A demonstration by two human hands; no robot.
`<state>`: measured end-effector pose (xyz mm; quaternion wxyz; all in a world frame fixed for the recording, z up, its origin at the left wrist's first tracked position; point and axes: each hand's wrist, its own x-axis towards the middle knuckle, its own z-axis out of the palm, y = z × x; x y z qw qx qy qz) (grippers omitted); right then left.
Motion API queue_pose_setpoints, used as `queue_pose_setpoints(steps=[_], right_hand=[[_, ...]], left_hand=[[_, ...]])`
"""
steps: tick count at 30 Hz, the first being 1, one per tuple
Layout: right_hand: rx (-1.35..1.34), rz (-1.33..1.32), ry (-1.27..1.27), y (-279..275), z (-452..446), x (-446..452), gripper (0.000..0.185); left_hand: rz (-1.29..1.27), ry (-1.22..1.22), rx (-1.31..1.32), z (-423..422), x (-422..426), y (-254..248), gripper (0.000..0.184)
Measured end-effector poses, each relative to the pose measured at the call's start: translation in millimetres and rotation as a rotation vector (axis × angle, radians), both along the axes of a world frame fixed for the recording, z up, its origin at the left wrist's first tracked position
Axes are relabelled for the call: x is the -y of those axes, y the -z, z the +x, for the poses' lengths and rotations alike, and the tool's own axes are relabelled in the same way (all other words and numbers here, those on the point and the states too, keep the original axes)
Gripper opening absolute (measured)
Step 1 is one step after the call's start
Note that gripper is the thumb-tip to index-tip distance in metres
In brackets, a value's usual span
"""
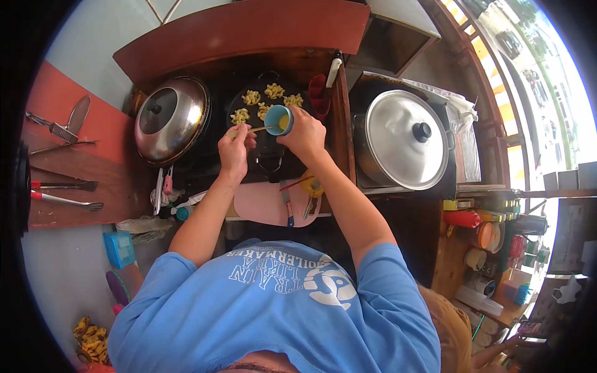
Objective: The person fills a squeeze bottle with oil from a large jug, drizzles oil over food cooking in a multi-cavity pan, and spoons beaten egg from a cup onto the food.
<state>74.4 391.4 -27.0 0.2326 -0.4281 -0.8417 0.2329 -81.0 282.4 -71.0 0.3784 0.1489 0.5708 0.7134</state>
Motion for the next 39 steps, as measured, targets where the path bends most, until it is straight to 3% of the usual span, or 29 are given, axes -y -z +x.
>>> queue_pose_setpoints(steps=[8,12,21,29,31,33,35,39], right_hand=[[-0.028,-0.051,0.106,3.9,-19.5,-16.3,0.071],[0.066,-0.116,0.136,12.8,-27.7,-25.4,0.079],[0.108,-0.169,0.194,-1.0,-28.3,-23.4,0.072],[0.160,-0.169,0.241,-0.3,-9.1,-19.8,0.068],[0.155,-0.188,0.241,-3.4,-5.0,-19.7,0.065],[0.161,-0.190,0.236,-7.1,-1.5,-18.6,0.068],[0.166,-0.192,0.229,-8.6,1.5,-17.0,0.070],[0.156,-0.193,0.227,-9.1,4.4,-16.7,0.071]], left_hand=[[0.042,0.005,0.006,-25.7,-16.2,-7.1,0.020],[0.065,-0.020,0.007,-35.8,-23.9,-9.8,0.021],[0.073,-0.074,-0.153,-62.9,-38.5,-28.6,0.020],[-0.063,-0.134,-0.629,-61.6,-40.1,-9.1,0.023],[0.021,-0.102,-0.867,-57.5,-38.8,3.4,0.022],[0.001,-0.064,-0.913,-55.0,-35.5,9.8,0.019],[0.184,-0.045,-1.285,-53.7,-33.9,8.1,0.016],[0.280,-0.014,-1.519,-54.8,-23.1,-16.3,0.011]])
